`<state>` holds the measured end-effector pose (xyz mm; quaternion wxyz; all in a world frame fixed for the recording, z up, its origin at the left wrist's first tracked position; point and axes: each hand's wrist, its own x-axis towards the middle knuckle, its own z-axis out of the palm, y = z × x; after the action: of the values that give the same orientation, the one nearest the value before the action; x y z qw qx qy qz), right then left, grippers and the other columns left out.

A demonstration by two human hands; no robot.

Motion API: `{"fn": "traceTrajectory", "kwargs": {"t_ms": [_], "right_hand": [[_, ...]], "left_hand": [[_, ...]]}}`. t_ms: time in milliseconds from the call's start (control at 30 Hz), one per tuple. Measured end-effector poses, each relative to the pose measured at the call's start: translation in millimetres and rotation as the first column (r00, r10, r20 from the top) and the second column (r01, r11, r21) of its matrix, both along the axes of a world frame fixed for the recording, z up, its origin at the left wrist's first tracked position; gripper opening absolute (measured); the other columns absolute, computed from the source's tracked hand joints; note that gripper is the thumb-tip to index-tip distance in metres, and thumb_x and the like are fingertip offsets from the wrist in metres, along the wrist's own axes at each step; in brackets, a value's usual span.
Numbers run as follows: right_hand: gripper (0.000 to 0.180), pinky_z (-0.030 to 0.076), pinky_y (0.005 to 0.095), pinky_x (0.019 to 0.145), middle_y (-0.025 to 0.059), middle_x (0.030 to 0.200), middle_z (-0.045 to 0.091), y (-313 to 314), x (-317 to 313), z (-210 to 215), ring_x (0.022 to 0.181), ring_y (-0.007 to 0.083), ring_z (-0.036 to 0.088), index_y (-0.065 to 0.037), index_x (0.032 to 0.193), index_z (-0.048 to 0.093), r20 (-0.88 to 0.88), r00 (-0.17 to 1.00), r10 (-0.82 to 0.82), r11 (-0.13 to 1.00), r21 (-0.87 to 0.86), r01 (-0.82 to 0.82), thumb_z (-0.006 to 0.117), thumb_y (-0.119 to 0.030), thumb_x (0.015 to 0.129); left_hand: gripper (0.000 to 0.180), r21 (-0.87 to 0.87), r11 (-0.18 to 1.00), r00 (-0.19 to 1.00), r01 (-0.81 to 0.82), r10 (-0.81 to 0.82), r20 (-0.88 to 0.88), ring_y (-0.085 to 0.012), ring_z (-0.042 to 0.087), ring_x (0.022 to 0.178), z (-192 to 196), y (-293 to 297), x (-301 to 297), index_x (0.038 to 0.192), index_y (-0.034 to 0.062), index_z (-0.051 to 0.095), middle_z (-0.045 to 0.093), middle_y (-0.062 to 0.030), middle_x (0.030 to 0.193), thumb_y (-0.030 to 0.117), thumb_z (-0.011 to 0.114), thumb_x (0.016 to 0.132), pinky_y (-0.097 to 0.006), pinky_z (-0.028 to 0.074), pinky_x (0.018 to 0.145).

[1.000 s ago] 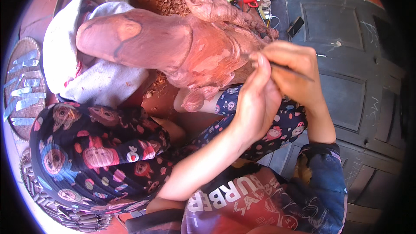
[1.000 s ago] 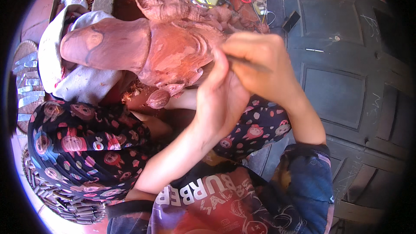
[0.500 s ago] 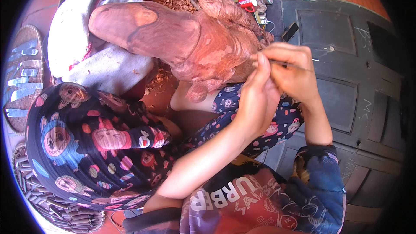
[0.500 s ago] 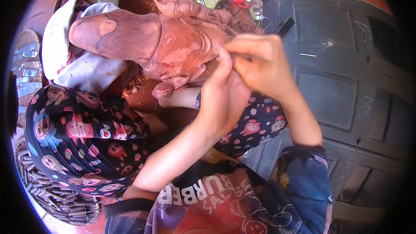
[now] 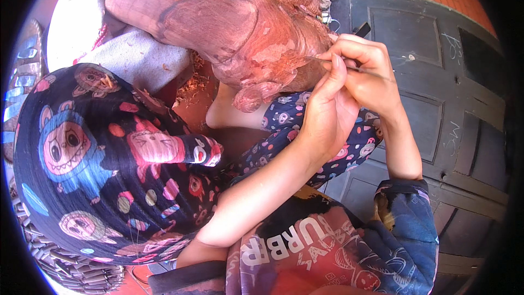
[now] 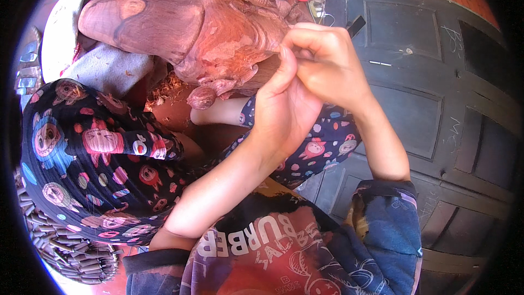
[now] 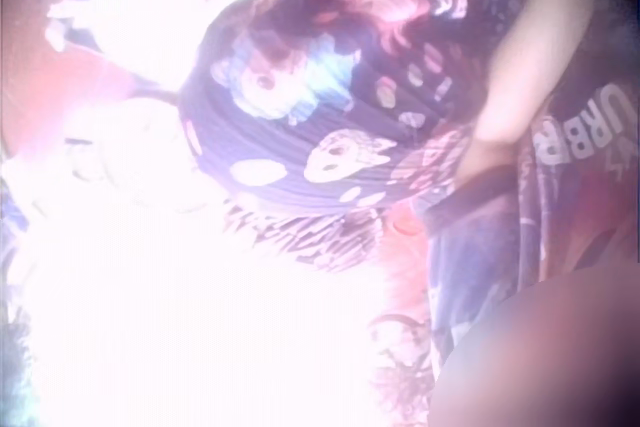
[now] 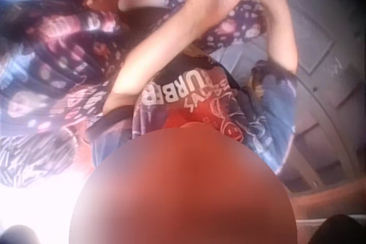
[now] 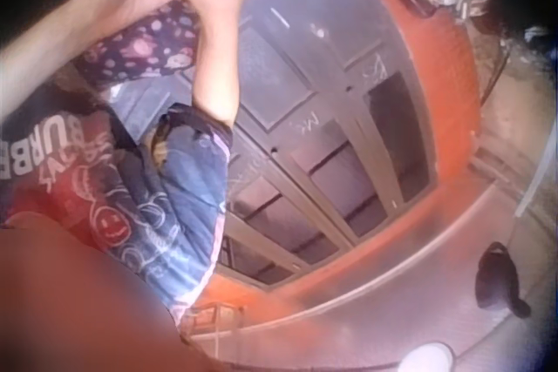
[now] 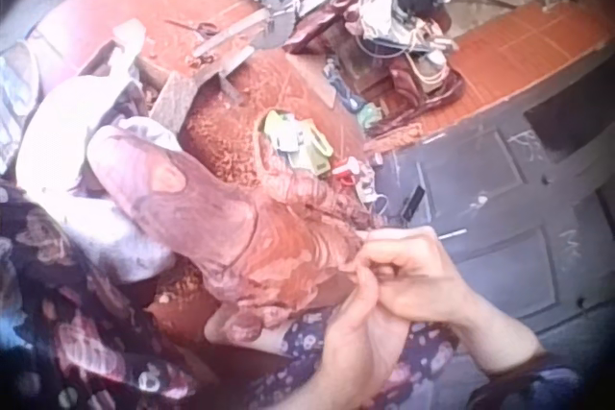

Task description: The person carves a wooden sculpture of a horse using a chisel. They hold the sculpture with one hand and use the chisel with the other to shape and smooth the surface, focusing on the neck and body areas.

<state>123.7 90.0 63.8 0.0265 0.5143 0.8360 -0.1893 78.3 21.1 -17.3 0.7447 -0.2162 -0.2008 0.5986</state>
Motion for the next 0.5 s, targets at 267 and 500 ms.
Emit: {"fn": "traceTrajectory", "kwargs": {"t_ms": [267,500], "right_hand": [[0.009,0.045,0.0317,0.059,0.0130,0.075,0.055,-5.9,-4.8,-2.3,0.066,0.0253,0.057,0.002,0.084,0.061,0.072,0.988,0.138,0.977,0.152,-0.148,0.062,0.003,0.075],[0.014,0.046,0.0334,0.060,0.0128,0.074,0.054,-16.1,-3.2,-2.5,0.066,0.0267,0.057,0.002,0.084,0.060,0.096,0.970,0.221,0.959,0.158,-0.234,0.066,0.007,0.073]], "left_hand": [[0.054,-0.052,0.999,0.999,-0.006,0.008,0.033,-0.0212,0.041,0.138,1.5,-1.6,-2.6,0.144,0.0060,0.037,0.047,-0.0083,0.143,0.043,0.044,0.105,-0.042,0.030,0.117],[0.054,-0.076,0.996,0.997,0.051,-0.046,0.066,-0.0217,0.038,0.141,-1.0,-16.3,-4.2,0.145,0.0047,0.036,0.044,-0.0091,0.148,0.040,0.044,0.106,-0.041,0.028,0.118]]}}
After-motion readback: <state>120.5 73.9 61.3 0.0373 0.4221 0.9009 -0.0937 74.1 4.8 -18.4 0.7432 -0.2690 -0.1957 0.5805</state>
